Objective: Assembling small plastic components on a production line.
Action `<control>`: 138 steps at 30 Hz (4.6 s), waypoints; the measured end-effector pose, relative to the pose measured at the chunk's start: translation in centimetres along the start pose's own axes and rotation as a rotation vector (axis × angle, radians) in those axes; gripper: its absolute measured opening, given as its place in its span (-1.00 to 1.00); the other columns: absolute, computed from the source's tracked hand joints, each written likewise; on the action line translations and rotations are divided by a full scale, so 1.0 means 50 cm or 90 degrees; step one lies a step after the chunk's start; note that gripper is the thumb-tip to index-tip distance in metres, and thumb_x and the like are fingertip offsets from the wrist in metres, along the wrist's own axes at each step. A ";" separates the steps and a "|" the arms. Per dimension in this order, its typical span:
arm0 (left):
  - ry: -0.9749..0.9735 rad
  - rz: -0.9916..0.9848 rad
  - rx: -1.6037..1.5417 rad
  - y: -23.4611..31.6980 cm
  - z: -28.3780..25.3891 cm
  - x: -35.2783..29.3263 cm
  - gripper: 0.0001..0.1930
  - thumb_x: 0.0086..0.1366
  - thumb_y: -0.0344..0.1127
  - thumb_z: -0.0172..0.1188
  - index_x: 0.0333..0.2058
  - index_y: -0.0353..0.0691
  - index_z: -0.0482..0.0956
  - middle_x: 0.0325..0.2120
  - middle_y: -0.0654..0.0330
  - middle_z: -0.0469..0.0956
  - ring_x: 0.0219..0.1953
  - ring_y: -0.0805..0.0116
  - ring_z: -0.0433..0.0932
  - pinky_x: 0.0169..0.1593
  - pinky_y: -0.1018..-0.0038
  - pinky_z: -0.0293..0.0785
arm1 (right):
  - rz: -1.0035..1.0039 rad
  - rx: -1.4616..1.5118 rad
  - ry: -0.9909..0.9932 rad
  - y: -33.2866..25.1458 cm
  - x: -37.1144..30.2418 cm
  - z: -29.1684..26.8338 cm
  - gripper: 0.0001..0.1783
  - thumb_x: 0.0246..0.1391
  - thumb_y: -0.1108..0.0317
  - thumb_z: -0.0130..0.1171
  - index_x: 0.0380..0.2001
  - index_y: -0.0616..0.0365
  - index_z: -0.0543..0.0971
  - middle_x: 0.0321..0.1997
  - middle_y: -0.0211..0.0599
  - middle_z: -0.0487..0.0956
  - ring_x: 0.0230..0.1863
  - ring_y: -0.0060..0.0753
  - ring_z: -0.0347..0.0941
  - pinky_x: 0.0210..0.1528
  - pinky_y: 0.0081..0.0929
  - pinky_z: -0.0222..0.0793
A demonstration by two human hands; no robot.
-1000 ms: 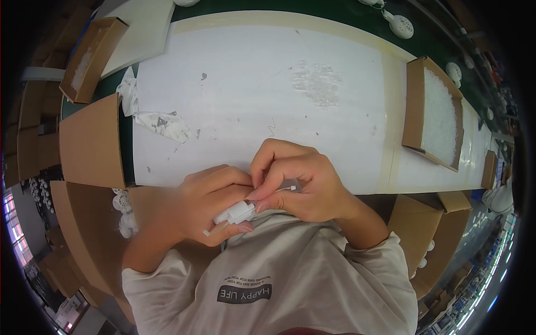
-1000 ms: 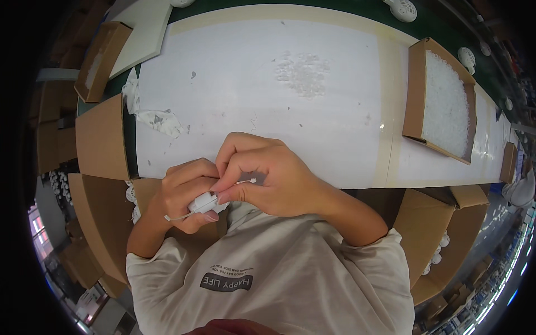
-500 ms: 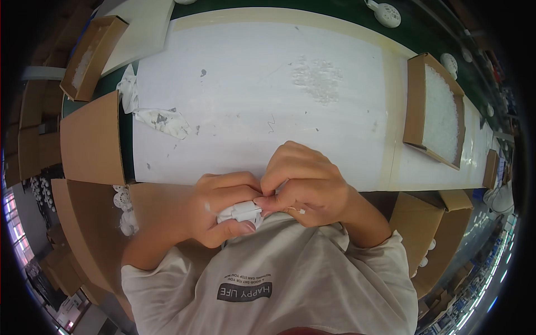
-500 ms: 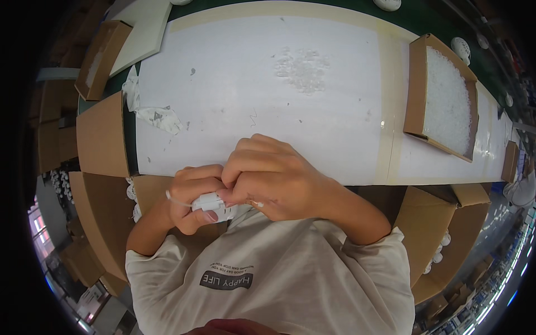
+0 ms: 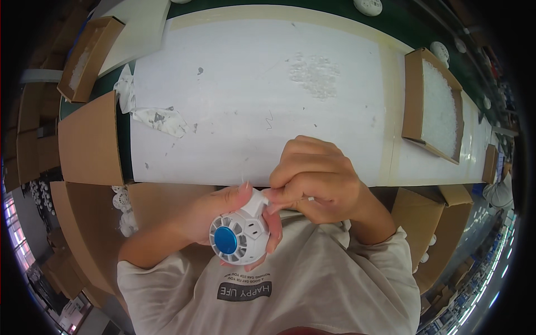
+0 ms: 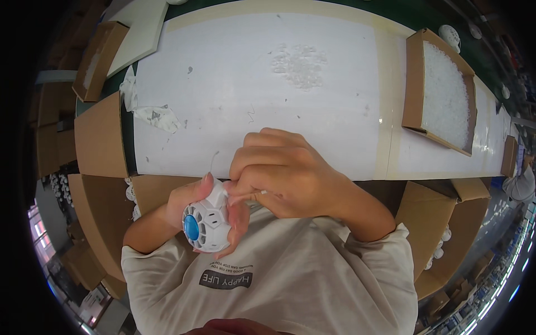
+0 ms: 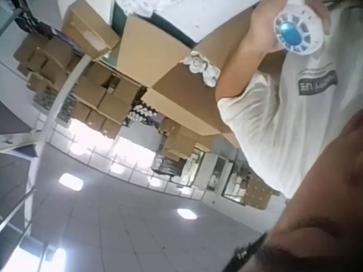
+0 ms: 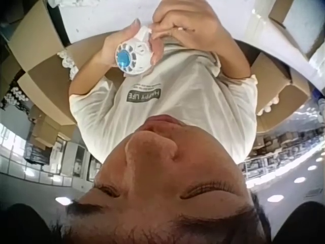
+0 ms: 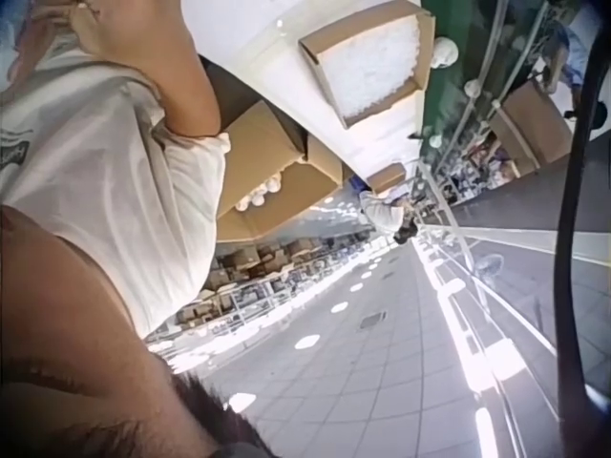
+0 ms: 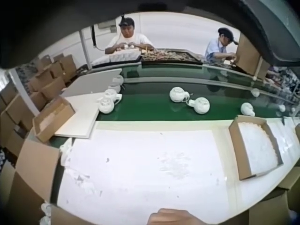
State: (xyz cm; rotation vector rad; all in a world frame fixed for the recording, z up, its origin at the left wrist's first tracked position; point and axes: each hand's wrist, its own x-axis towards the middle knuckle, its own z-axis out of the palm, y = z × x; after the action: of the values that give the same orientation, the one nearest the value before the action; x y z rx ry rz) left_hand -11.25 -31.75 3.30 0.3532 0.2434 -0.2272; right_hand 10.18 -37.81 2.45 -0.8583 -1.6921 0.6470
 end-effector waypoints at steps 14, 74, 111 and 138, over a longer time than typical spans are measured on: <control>-0.117 0.045 -0.224 -0.057 0.020 0.004 -0.15 0.39 0.41 -0.38 -0.17 -0.36 0.57 -0.32 -0.04 0.52 -0.48 0.03 0.58 -0.53 0.31 0.49 | 0.032 0.217 0.105 -0.013 -0.026 0.044 -0.77 -0.22 0.69 0.40 -0.49 0.19 0.59 -0.48 -0.36 0.58 -0.54 -0.40 0.41 -0.53 -0.48 0.24; 0.198 0.321 0.808 0.014 -0.014 -0.009 -0.54 0.14 -0.21 0.44 -0.07 -0.36 0.54 -0.09 0.06 0.52 -0.16 0.24 0.57 -0.06 0.51 0.47 | 0.046 0.120 0.082 0.019 -0.047 0.034 -0.72 -0.20 0.53 0.39 -0.30 0.18 0.66 -0.23 -0.27 0.61 -0.31 -0.27 0.47 -0.26 -0.36 0.40; 0.469 0.606 0.722 0.039 -0.087 -0.015 -0.79 0.09 -0.40 0.33 -0.26 -0.23 0.57 -0.18 0.10 0.34 -0.17 0.10 0.54 -0.12 0.29 0.55 | 0.378 -0.511 0.148 0.097 -0.040 -0.145 -0.92 0.01 0.55 0.29 -0.36 0.22 0.66 -0.33 -0.27 0.60 -0.37 -0.32 0.46 -0.28 -0.47 0.40; 0.530 0.750 1.245 0.049 -0.056 -0.013 -0.66 -0.29 -0.47 0.46 -0.40 -0.04 0.73 -0.27 0.16 0.37 -0.27 0.15 0.56 -0.29 0.37 0.57 | 0.533 0.300 0.172 0.019 -0.010 0.072 -0.83 0.14 0.61 0.23 -0.17 0.38 0.59 -0.17 -0.08 0.67 -0.09 -0.32 0.62 0.01 -0.42 0.52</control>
State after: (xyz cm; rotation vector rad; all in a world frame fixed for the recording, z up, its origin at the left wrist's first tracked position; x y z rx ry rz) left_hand -11.75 -28.36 1.67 2.4466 0.5242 1.0157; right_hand 6.99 -37.65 0.45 -1.2271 -0.8300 1.3541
